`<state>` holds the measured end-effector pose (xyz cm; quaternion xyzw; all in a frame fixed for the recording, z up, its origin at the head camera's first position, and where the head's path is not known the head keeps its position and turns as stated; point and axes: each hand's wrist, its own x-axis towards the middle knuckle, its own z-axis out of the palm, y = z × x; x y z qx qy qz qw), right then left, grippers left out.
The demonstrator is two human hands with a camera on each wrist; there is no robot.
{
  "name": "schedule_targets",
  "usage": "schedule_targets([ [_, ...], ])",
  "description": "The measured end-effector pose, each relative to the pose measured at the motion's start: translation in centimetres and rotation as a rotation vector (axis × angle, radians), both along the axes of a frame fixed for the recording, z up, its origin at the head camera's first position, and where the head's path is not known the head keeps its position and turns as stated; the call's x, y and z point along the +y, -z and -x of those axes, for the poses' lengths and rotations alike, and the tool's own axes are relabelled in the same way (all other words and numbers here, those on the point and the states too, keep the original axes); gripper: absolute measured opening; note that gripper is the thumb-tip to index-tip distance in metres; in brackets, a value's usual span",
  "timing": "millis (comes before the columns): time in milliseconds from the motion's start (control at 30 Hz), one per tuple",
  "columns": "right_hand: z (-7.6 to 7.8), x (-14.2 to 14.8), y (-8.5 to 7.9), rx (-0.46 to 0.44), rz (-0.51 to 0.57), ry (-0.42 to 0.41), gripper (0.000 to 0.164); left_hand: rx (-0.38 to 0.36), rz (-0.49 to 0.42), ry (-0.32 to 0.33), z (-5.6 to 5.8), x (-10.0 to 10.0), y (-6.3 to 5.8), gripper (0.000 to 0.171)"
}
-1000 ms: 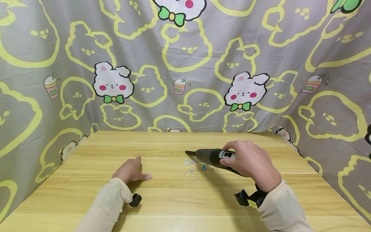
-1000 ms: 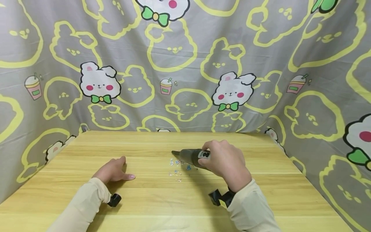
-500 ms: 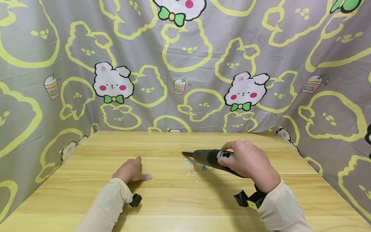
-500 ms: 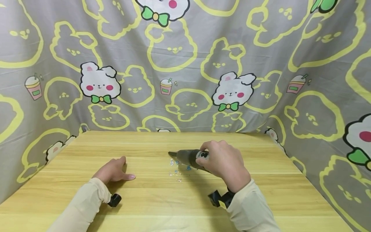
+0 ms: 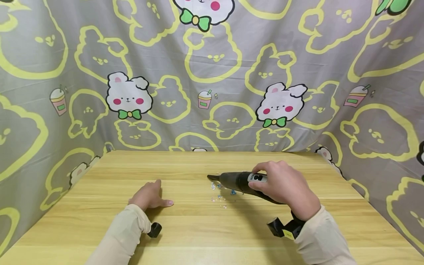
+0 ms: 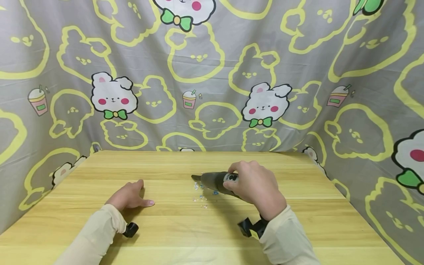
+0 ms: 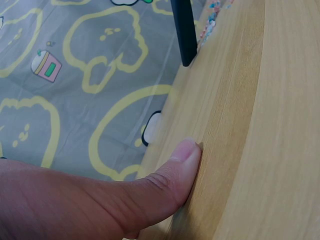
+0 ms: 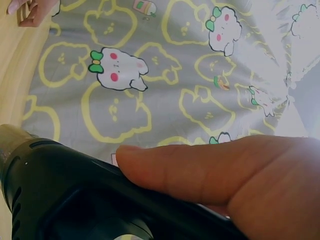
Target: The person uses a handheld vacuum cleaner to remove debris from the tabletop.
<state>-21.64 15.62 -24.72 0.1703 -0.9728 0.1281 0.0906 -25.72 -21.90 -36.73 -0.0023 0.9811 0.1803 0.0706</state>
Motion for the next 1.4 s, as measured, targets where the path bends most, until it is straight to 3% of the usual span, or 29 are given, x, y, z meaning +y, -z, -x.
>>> schedule_targets([
  [1400,0.6,1.9,-0.5,-0.029,0.029,0.050,0.034,-0.019,-0.004,-0.007,0.1,0.1,0.1,0.108],
])
